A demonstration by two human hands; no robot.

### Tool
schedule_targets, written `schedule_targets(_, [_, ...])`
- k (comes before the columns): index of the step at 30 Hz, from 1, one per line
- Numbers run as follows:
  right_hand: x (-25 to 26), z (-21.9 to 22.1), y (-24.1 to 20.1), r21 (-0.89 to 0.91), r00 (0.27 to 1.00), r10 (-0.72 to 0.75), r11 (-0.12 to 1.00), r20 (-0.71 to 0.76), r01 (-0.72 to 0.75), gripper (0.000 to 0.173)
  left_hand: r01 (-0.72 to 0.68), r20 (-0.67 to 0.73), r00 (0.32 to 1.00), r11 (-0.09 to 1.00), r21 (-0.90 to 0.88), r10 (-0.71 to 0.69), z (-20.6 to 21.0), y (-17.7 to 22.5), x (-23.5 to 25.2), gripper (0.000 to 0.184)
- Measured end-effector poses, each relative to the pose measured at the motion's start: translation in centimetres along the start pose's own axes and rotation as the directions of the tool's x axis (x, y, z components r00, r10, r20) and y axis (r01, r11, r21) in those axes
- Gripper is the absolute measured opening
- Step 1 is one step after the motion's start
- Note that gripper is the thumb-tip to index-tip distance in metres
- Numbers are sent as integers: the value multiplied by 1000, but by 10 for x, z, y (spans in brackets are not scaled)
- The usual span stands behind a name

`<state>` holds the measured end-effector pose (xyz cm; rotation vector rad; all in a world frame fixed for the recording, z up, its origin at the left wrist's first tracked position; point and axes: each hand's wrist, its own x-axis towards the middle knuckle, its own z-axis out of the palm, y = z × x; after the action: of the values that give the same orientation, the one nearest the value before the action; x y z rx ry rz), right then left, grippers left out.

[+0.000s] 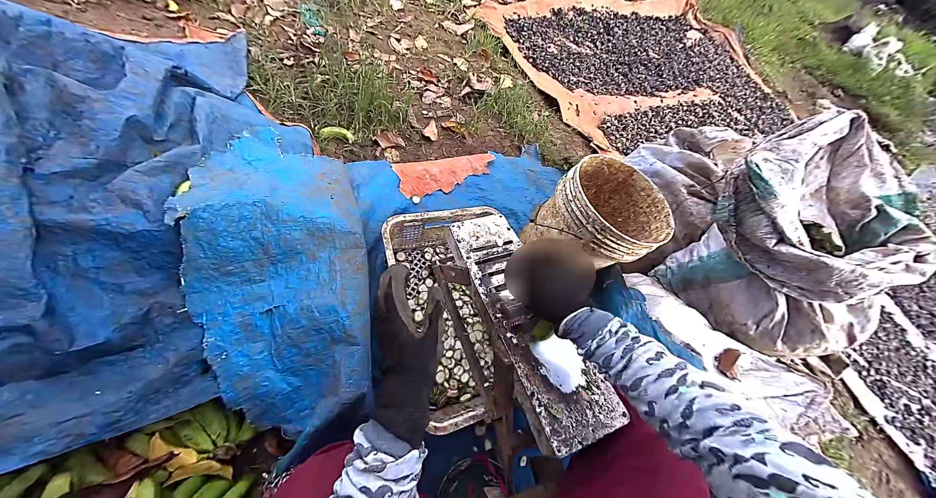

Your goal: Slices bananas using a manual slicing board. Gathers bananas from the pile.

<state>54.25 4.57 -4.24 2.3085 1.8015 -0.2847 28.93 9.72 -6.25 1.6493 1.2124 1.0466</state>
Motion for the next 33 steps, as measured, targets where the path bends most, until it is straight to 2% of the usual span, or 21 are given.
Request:
schedule_targets(2, [42, 7, -7, -83, 994, -96, 992, 43, 99, 36, -13, -25, 1000, 999, 35, 14, -8, -10, 6, 63])
schedule_targets(4, [54, -1, -4, -70, 975, -185, 982, -123, 177, 32, 49, 6, 999, 993, 107, -50, -12, -14, 9, 66])
schedule_targets(6, [45, -24, 4, 7, 891, -272, 956, -364, 295, 33, 77, 172, 978, 975, 210, -115, -9, -8, 7, 89])
schedule_targets(7, [33, -34, 7, 41, 832, -297, 934, -469, 356, 34, 87, 292, 945, 974, 210, -147, -3, -2, 2, 103])
schedule_targets(8, [19, -40, 7, 50, 773, -318, 911, -550, 410, 34, 129, 422, 890, 982, 136, -175, 6, 5, -6, 117])
schedule_targets(10, [-13, -42, -3, 97, 655, -291, 867, -697, 488, 31, 341, 626, 766, 918, -205, -144, 33, 11, -23, 136])
schedule_targets(12, [-36, -35, -18, 208, 576, -141, 843, -806, 497, 37, 479, 690, 721, 768, -425, -68, 60, 17, -39, 137])
schedule_targets(13, [-45, -34, -23, 257, 571, -86, 832, -816, 492, 53, 511, 682, 730, 703, -494, -50, 68, 20, -42, 133])
schedule_targets(15, [-61, -40, -19, 360, 675, -95, 787, -731, 501, 95, 529, 654, 757, 597, -604, -9, 77, 21, -44, 120])
schedule_targets(16, [-68, -49, -10, 433, 752, -137, 746, -644, 506, 106, 546, 672, 740, 571, -613, 14, 75, 20, -42, 116])
schedule_targets(18, [-77, -71, 17, 602, 873, -265, 641, -409, 477, 101, 595, 764, 641, 581, -555, 73, 62, 23, -37, 108])
schedule_targets(19, [-81, -78, 29, 683, 885, -368, 570, -285, 457, 94, 606, 805, 579, 593, -531, 129, 56, 25, -36, 105])
schedule_targets(20, [-85, -78, 37, 759, 857, -474, 479, -200, 442, 90, 612, 834, 515, 598, -518, 197, 52, 28, -36, 100])
schedule_targets(21, [-91, -74, 38, 806, 812, -555, 389, -182, 447, 92, 631, 860, 444, 593, -500, 253, 48, 31, -36, 96])
schedule_targets(23, [-110, -69, 32, 818, 759, -621, 322, -197, 476, 103, 675, 891, 323, 582, -453, 319, 45, 32, -37, 82])
schedule_targets(24, [-119, -69, 31, 789, 764, -621, 375, -176, 487, 104, 697, 903, 268, 580, -422, 335, 43, 31, -38, 76])
schedule_targets(26, [-132, -73, 30, 697, 800, -593, 537, -90, 476, 90, 710, 895, 150, 585, -393, 419, 51, 21, -42, 70])
schedule_targets(27, [-136, -73, 29, 663, 798, -600, 575, -57, 480, 86, 711, 883, 108, 586, -389, 457, 55, 16, -44, 69])
schedule_targets(28, [-138, -71, 27, 662, 786, -616, 567, -54, 490, 84, 712, 880, 79, 591, -378, 468, 56, 14, -46, 68])
schedule_targets(31, [-148, -63, 20, 754, 724, -683, 427, -93, 500, 83, 680, 859, 41, 615, -398, 510, 51, 15, -48, 62])
schedule_targets(33, [-159, -56, 15, 787, 731, -677, 402, -89, 469, 77, 616, 813, 18, 634, -468, 583, 50, 10, -52, 63])
